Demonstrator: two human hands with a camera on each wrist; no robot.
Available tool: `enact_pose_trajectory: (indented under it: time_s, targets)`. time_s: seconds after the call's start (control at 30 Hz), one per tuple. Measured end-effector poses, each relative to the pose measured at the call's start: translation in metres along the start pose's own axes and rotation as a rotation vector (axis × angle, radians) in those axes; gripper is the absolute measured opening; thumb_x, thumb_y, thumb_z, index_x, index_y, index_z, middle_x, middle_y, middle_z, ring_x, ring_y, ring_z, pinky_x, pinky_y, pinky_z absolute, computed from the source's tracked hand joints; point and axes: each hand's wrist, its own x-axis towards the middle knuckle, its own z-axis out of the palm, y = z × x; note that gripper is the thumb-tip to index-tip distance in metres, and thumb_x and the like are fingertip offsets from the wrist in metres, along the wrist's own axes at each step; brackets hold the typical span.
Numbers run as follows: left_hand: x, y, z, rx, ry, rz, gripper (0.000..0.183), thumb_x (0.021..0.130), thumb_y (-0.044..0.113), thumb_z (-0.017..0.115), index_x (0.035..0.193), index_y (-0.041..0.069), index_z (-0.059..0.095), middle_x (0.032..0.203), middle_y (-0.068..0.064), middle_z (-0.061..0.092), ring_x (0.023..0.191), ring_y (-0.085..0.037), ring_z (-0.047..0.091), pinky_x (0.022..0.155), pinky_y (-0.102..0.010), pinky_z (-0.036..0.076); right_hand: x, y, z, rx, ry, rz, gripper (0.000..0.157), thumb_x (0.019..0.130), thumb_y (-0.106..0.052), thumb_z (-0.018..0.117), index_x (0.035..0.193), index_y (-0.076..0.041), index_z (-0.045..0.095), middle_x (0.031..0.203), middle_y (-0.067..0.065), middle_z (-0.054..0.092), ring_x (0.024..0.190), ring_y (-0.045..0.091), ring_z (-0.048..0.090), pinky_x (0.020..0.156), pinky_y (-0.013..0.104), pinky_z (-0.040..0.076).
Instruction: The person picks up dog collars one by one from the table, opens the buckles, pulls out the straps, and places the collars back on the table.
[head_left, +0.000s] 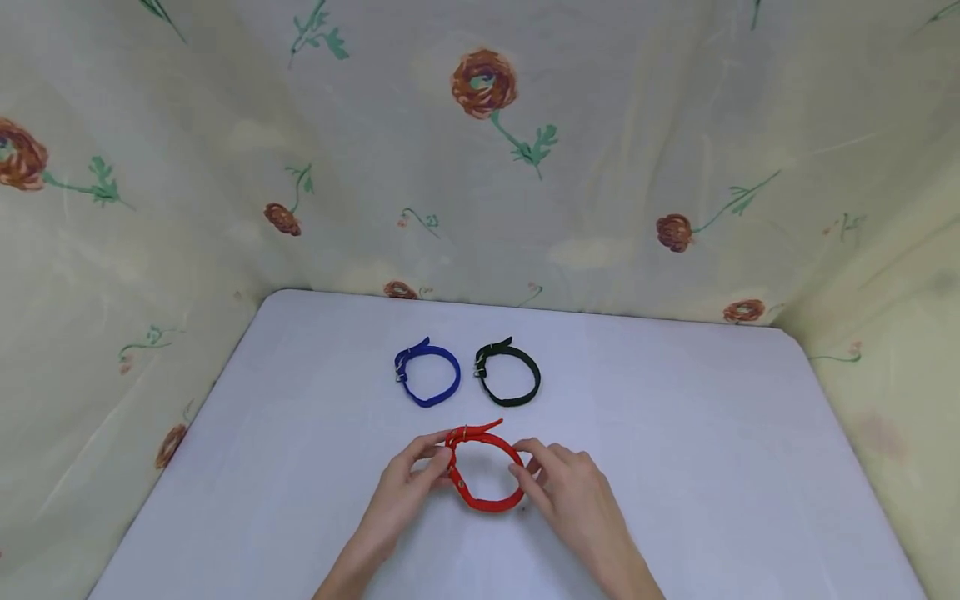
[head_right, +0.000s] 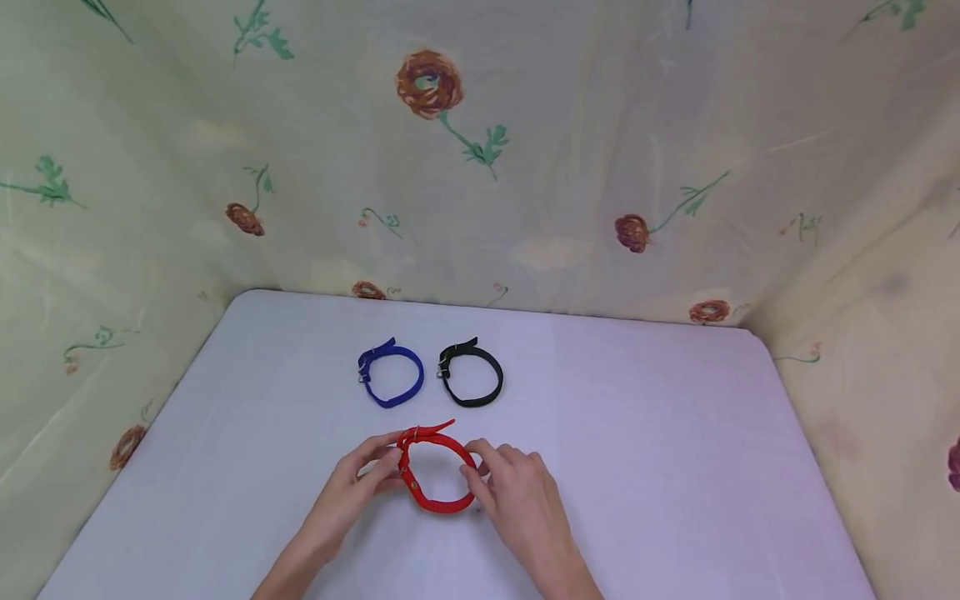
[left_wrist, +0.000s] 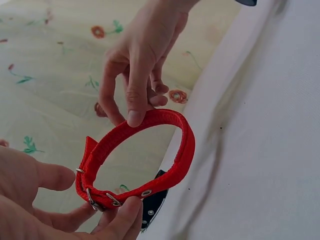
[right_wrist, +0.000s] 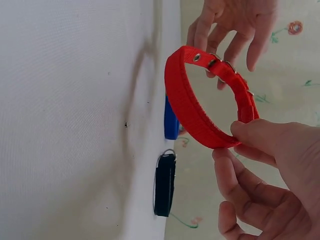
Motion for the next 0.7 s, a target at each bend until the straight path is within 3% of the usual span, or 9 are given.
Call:
enact_pose_trajectory:
  time_s: [0.33,0.57,0.7]
  targets:
    - [-0.004,0.002,0.002,0.116,0.021,0.109,0.04,0.103,0.049,0.071,0.137,0.028,0.066,0.131,-0.012,0.07,0.103,-0.021,0.077,0.095,-0.044,0.065,-0.007,-0.002,-0.003,-0.012,0.01,-0.006,0.031,0.089,-0.028,0.09,0.116,-0.026,0.074,0.083,-0.011,0.075,0.066,0.0,0.062,0.073,0.027,0.052]
    - [-0.009,0.004,0.005,0.213,0.078,0.269,0.027,0.101,0.042,0.076,0.123,0.027,0.072,0.121,-0.004,0.075,0.098,-0.016,0.076,0.088,-0.029,0.066,-0.009,-0.004,-0.006,-0.043,0.025,-0.039,0.041,0.088,-0.029,0.092,0.123,-0.022,0.073,0.097,-0.005,0.076,0.074,0.001,0.062,0.073,0.027,0.053]
    - [-0.015,0.007,0.008,0.28,0.09,0.349,0.024,0.101,0.036,0.076,0.123,0.025,0.073,0.12,-0.001,0.075,0.101,-0.018,0.075,0.089,-0.033,0.066,-0.009,-0.005,-0.007,-0.006,0.057,-0.053,0.052,0.087,-0.037,0.092,0.132,-0.019,0.071,0.109,-0.003,0.074,0.088,0.009,0.067,0.077,0.03,0.056]
